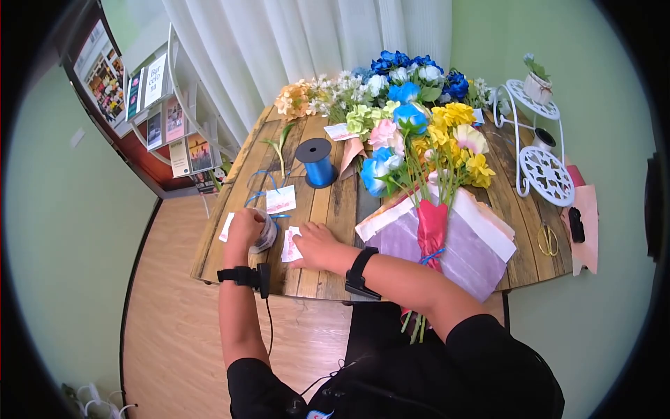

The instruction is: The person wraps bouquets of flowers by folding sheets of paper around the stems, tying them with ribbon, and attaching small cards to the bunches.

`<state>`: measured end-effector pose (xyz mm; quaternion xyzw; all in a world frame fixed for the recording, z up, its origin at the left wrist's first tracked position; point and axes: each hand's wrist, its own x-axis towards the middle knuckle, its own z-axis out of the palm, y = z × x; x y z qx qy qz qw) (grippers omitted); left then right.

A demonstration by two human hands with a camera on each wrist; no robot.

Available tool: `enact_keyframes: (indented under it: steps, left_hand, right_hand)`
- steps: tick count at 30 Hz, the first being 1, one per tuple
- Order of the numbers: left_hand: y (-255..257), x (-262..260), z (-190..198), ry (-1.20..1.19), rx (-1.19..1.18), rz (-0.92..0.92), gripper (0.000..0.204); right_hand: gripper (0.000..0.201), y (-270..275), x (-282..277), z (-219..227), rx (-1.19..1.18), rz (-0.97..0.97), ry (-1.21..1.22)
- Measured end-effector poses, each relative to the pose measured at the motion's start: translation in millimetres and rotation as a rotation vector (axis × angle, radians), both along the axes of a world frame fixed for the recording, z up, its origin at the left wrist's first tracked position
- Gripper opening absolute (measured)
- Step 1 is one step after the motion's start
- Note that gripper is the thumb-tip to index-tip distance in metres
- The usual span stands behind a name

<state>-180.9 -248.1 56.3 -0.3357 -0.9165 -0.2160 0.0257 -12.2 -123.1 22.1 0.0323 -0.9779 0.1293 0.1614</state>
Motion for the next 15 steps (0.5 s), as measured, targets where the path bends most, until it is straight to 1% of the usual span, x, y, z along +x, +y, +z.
enact_keyframes:
  steps: [1, 2, 4, 5, 7, 8, 9, 10, 11, 13, 14, 15]
  left_hand:
    - [-1, 3, 3, -0.002, 0.001, 0.006, 0.009]
    - [0, 5, 8, -0.014, -0.002, 0.001, 0.009]
    - [2, 6, 10, -0.028, -0.004, 0.007, 0.01]
    - [2, 4, 7, 0.006, -0.013, 0.001, 0.01]
    - [1, -3, -2, 0.029, -0.04, 0.007, 0.011]
    - [0, -5, -3, 0.024, -0.04, 0.033, 0.011]
    - [-2, -6, -4, 0.004, -0.023, -0.013, 0.011]
    - [-4, -6, -4, -0.016, -0.005, -0.06, 0.011]
    - [-5, -6, -3, -0.022, -0.004, -0.036, 0.011]
    - [-5, -6, -2, -0.029, -0.024, -0.067, 0.012]
    - [-5, -5, -1, -0.032, -0.021, -0.054, 0.012]
    - [-4, -4, -1, -0.021, -0.028, -0.05, 0.012]
  right_hand:
    - [0.053, -1, 0, 3, 0.02, 0.033, -0.104]
    - [0.053, -2, 0, 4, 0.02, 0.039, -0.106]
    - [0.042, -6, -2, 9, 0.085, 0.036, -0.226]
    - [0.042, -7, -2, 10, 0.088, 0.048, -0.228]
    - [0.027, -4, 2, 13, 0.131, 0.064, -0.242]
    - [0.027, -3, 3, 13, 0.135, 0.091, -0.245]
    - [0.024, 0, 4, 13, 0.147, 0.098, -0.212]
    - [0.028, 2, 5, 12, 0.158, 0.105, -0.18]
    - [0.028, 3, 6, 14, 0.16, 0.13, -0.184]
    - [0.026, 7, 8, 19, 0.183, 0.116, -0.143]
    - [0.026, 8, 9, 19, 0.187, 0.129, -0.145]
    - [0.024, 10, 10, 20, 0.141, 0.112, -0.04]
